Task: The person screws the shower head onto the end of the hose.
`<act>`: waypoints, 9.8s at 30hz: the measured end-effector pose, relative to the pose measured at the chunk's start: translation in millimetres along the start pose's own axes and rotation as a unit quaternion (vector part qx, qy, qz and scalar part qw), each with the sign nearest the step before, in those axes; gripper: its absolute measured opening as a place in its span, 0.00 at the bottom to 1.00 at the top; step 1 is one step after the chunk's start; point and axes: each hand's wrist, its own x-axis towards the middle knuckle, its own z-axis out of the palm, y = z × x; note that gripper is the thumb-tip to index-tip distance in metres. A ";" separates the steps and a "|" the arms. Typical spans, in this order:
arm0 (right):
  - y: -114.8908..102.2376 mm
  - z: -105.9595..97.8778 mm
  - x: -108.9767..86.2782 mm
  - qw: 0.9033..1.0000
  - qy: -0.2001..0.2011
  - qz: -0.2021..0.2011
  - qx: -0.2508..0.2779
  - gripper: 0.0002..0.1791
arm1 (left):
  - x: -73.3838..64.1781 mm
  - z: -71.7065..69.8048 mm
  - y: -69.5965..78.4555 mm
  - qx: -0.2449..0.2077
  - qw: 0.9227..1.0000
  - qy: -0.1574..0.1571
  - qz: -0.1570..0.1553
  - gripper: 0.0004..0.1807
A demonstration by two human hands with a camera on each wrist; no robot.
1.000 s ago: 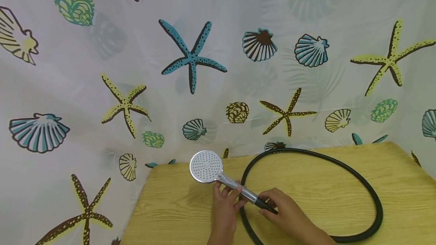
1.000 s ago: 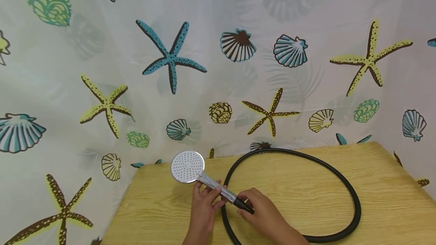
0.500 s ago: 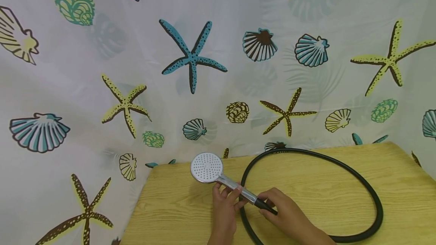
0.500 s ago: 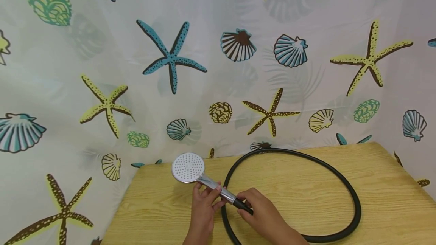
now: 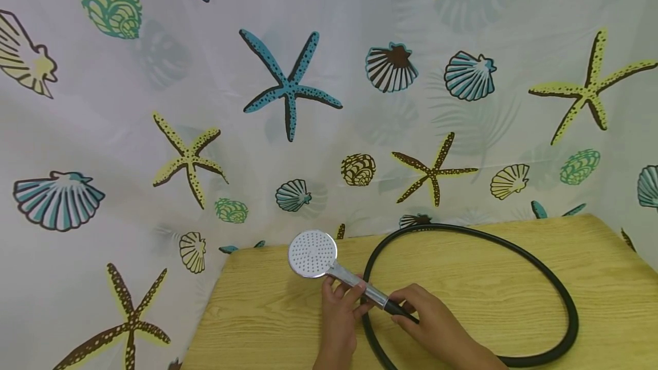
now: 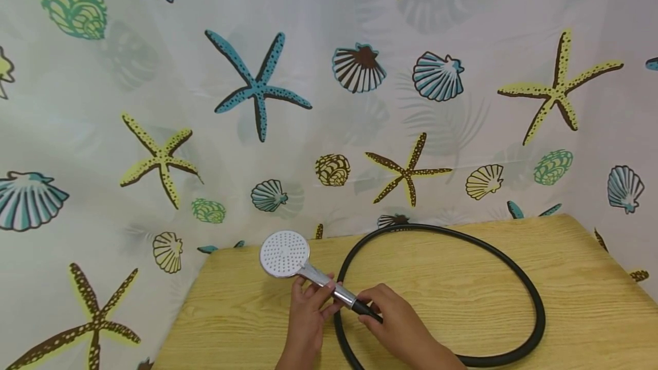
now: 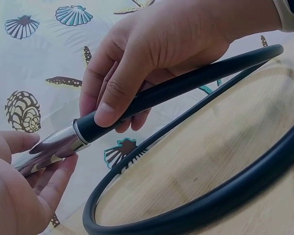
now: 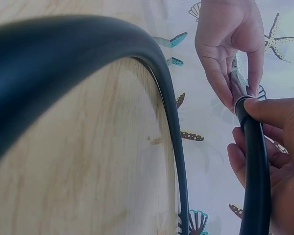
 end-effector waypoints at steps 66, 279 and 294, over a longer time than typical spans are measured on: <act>10.9 1.4 -1.6 0.995 -0.028 0.018 0.096 0.14 | 1.6 1.9 5.8 -0.026 0.999 -0.018 -0.013 0.34; 17.2 1.0 -4.3 0.963 -0.080 0.090 0.239 0.18 | -1.1 -1.1 8.6 -0.009 0.999 -0.045 -0.030 0.35; 18.4 1.1 -4.8 0.954 -0.084 0.098 0.270 0.17 | -0.1 0.9 9.7 -0.014 0.998 -0.041 -0.034 0.31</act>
